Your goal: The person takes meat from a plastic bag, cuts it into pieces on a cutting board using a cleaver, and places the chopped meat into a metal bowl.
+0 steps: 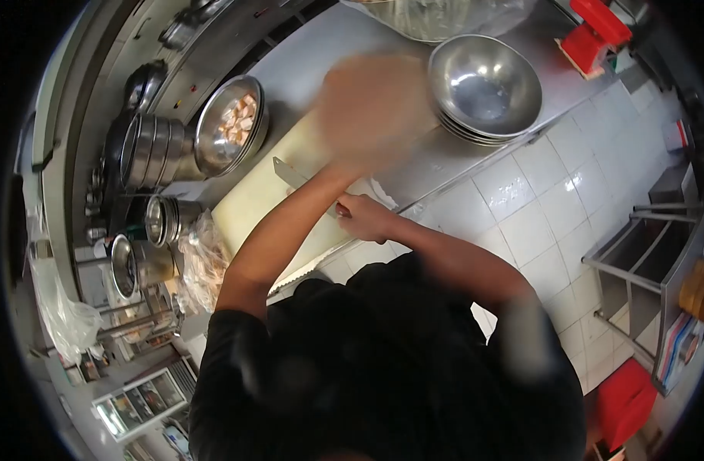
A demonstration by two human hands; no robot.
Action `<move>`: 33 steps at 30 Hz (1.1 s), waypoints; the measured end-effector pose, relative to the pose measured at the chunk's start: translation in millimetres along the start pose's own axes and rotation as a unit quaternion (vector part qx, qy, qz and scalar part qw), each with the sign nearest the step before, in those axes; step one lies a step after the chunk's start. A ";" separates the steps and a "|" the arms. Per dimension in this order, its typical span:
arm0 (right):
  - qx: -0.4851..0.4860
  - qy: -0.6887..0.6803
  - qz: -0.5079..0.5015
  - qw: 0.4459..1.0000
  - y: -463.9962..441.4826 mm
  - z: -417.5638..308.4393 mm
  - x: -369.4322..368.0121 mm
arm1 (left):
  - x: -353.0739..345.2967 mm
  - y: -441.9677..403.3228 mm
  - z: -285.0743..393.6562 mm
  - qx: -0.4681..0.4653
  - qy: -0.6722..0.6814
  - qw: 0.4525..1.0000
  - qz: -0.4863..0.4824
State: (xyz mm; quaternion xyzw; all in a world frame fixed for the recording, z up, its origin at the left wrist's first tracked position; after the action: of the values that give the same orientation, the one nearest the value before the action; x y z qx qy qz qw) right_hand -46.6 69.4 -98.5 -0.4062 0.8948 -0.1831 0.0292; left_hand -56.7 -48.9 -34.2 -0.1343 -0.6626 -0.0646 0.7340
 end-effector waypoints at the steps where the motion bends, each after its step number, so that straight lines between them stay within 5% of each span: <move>1: -0.008 -0.001 0.000 1.000 0.2 3.7 -1.2 | 7.0 1.4 -0.1 0.002 -0.007 0.998 0.059; 4: -0.051 -0.002 -0.009 0.999 -3.4 11.5 -3.9 | -4.6 -7.2 0.3 0.009 -0.032 0.997 -0.074; 7: -0.233 -0.032 -0.069 0.970 -4.1 -35.6 12.5 | -26.4 -11.8 3.2 0.040 -0.073 0.996 -0.025; 10: -0.198 -0.048 -0.077 0.976 -6.6 -48.9 15.2 | -30.0 -17.6 4.8 0.087 -0.060 0.986 -0.127; 14: -0.045 -0.065 0.004 0.997 -1.0 21.3 -8.6 | -2.1 -18.6 3.6 0.115 0.082 0.984 -0.107; 16: -0.042 -0.029 0.017 0.999 -2.5 18.4 -6.6 | 18.8 -20.6 -1.5 0.130 0.203 0.968 -0.064; 19: -0.092 -0.003 0.002 0.996 -4.0 5.7 1.3 | 46.9 -19.6 -17.6 0.192 0.396 0.893 -0.097; 23: -0.104 0.010 0.001 0.995 -5.6 12.3 0.6 | 73.2 19.9 -49.0 0.303 0.703 0.621 -0.171; 26: -0.122 0.010 0.004 0.992 -4.8 8.2 3.0 | 109.7 76.7 -70.2 0.351 0.718 0.595 -0.087; 30: -0.249 0.019 -0.011 0.968 -9.1 -40.4 13.0 | 124.0 149.2 -124.0 0.321 0.326 0.884 0.095; 33: -0.298 0.026 -0.018 0.954 -7.9 -44.3 7.4 | 76.3 206.1 -159.2 0.284 0.123 0.938 0.158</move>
State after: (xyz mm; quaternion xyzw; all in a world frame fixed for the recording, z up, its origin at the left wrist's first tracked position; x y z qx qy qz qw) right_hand -54.8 72.7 -53.7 -0.4077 0.9016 0.0815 -0.1196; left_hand 160.3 109.4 4.7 -0.0145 -0.5284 0.2271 0.8180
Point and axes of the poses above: each hand's wrist, its own y-axis away from the middle knuckle, its own x-axis out of the back of the hand, z = x × y, the point moved 6 cm from there along -y, towards the middle knuckle, and after that the axes turned 13 degrees about x, right-handed, at the moved point
